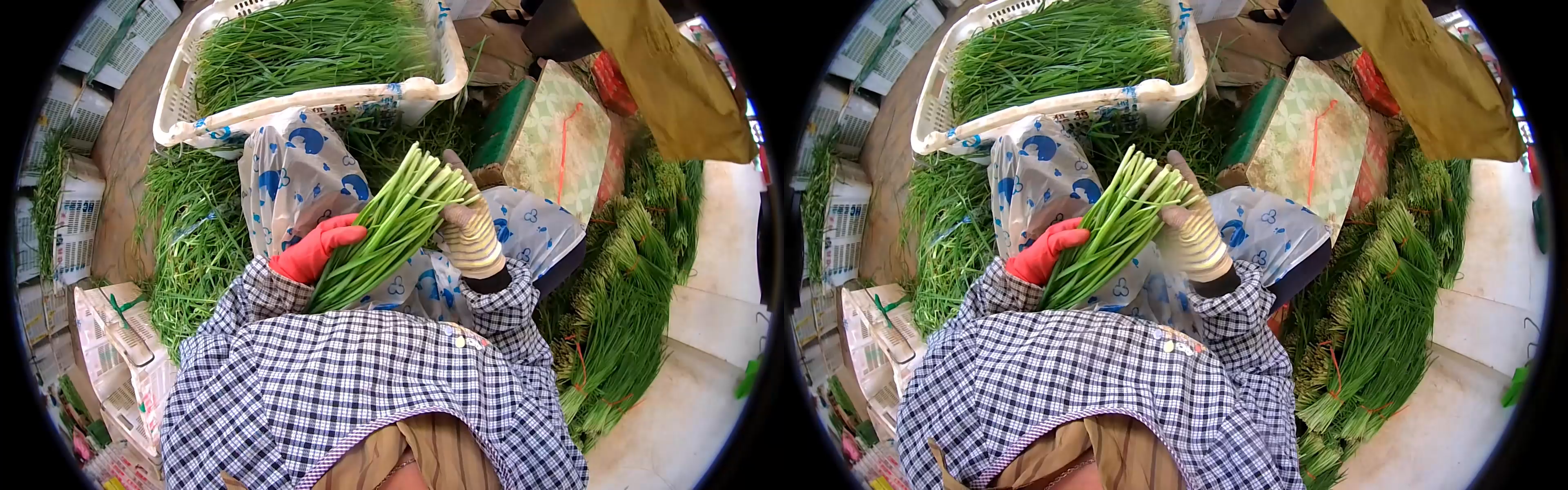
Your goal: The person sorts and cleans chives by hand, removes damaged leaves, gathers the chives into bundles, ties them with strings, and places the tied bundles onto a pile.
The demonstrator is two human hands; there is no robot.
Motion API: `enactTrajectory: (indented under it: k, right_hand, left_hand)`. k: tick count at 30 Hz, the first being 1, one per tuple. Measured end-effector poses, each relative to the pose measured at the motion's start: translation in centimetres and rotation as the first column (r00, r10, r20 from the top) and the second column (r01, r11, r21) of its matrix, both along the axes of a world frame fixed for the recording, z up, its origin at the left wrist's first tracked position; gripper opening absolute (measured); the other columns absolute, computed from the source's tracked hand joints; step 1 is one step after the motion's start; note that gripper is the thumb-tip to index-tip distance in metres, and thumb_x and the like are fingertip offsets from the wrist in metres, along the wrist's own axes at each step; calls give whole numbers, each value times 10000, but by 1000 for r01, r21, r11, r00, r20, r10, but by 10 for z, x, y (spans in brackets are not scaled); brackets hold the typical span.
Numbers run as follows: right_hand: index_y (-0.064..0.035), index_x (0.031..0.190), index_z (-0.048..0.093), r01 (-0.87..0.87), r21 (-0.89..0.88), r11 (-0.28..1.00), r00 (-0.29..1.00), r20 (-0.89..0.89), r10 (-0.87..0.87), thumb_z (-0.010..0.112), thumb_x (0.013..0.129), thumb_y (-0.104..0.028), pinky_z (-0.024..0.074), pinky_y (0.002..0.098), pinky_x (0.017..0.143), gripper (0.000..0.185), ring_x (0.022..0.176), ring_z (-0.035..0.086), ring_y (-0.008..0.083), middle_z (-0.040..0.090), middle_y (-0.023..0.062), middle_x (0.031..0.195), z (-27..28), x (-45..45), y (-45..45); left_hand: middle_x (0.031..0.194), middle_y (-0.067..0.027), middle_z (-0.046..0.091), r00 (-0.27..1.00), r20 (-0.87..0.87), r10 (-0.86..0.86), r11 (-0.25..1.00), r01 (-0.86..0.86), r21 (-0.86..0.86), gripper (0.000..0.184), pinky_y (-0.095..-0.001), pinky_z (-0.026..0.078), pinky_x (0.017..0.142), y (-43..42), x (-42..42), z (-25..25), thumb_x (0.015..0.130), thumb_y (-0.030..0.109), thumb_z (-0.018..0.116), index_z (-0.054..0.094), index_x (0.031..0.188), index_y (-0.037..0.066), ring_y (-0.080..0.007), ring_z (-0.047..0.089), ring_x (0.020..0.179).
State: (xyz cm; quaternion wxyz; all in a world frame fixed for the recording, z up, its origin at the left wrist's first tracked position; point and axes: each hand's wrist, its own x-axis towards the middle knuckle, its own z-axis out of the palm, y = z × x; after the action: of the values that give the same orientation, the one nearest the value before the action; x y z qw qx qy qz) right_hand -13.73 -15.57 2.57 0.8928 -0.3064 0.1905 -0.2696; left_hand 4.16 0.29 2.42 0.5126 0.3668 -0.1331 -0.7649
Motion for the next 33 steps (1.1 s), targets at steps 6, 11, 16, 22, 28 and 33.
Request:
enactTrajectory:
  k: [6,11,16,22,28,33]
  right_hand:
    - [-89,1414,375,134,-743,656,880,-215,-423,737,731,-56,377,433,1077,774,1289,435,304,444,144,1406,16,-4,-10]
    - [-62,997,651,-285,-950,-129,793,-158,-588,767,708,-200,306,501,1093,341,1239,467,347,519,158,1314,73,-4,-13]
    - [-79,751,618,-522,-772,-362,794,-284,-538,754,687,-274,198,508,1141,246,1220,496,293,600,82,1203,46,7,-20]
    - [-84,649,582,-279,-951,-130,780,-146,-608,721,743,-139,259,478,1113,177,1036,580,282,646,71,1078,76,3,-61]
    - [-68,832,712,-620,-727,-294,744,-426,-515,679,775,-347,185,532,1139,286,1240,476,280,614,108,1190,54,15,-27]
    - [-4,792,702,-199,-561,804,846,-512,-148,680,779,-75,432,385,975,76,1106,555,214,606,97,1225,25,15,-24]
  left_hand:
    - [1266,-84,592,993,64,97,990,-102,93,508,-288,474,939,9,-11,8,958,348,511,476,1359,38,-151,594,1088]
    - [1280,-78,584,985,-30,173,983,-171,62,492,-288,471,946,13,-15,-3,967,294,512,449,1382,37,-156,593,1094]
    - [1237,-63,605,970,-51,239,969,-235,70,470,-264,483,921,14,-15,0,963,280,561,475,1360,42,-137,603,1067]
    - [1268,-60,586,978,9,207,976,-207,67,491,-270,463,953,10,-13,4,954,285,571,466,1373,50,-139,581,1107]
    - [1356,-69,519,981,-8,194,981,-194,-9,593,-302,422,1016,13,-17,9,929,270,604,378,1437,60,-163,529,1198]
    - [1390,-88,489,992,90,88,992,-79,-94,773,-318,404,1039,10,-22,3,808,103,715,317,1469,63,-189,501,1244]
